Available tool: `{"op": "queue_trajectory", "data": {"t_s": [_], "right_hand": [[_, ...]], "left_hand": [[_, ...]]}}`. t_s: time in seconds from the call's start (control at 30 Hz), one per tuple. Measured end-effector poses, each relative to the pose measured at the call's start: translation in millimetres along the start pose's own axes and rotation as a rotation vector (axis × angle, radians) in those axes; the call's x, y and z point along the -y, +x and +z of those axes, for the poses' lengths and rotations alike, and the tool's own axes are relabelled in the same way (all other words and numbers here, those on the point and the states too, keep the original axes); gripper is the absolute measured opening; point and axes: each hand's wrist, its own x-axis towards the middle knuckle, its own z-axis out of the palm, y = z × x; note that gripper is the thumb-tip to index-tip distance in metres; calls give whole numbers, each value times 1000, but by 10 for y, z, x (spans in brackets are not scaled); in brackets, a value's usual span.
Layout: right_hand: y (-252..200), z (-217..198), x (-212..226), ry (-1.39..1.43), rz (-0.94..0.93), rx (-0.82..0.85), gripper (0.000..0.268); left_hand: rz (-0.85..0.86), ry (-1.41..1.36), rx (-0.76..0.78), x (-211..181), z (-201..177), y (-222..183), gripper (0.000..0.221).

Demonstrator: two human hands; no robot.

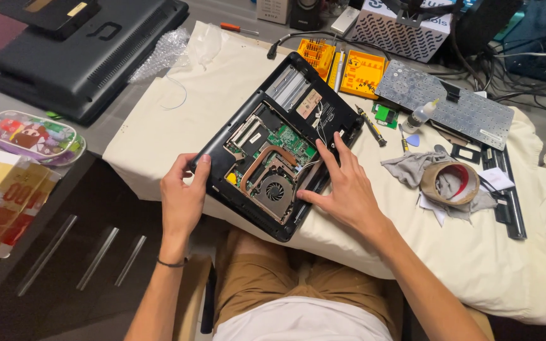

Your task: Disassembling a laptop by removing screws from the internal components and prying the chassis apart.

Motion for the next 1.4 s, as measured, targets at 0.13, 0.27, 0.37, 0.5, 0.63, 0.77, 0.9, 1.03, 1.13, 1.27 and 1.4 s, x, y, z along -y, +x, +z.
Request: {"op": "queue_trajectory", "data": {"t_s": [0.13,0.27,0.37,0.5,0.63,0.77,0.9,1.03,1.13,1.27,1.4], "right_hand": [[-29,4,-19,42,-11,-24,118],[-43,-28,-116,74,-39,-28,113],[-86,-89,-342,28,-124,-210,72],[15,-216,-1107,-394,-138,-377,35],[295,-259,-2124,-707,57,-197,22],[535,-460,-2348,-629,156,22,26],[574,-720,-1835,-608,250,176,19],[511,-762,-1708,-610,284,112,28],[386,-687,-1802,-693,159,-42,34],[186,-700,-1415,-541,-78,-300,20],[39,-660,-664,-48,-162,-229,15]], "left_hand": [[32,-64,-6,1,15,-19,31],[34,-232,3,190,104,-91,37],[95,-370,33,222,186,-244,42],[95,-518,37,133,259,-429,52],[44,-636,48,267,341,-627,60],[57,-649,97,627,358,-856,58],[20,-594,101,482,343,-952,44],[19,-601,53,417,335,-914,48],[18,-655,12,443,292,-795,60],[63,-661,-41,390,210,-577,64],[48,-627,-78,317,195,-438,55]]}}
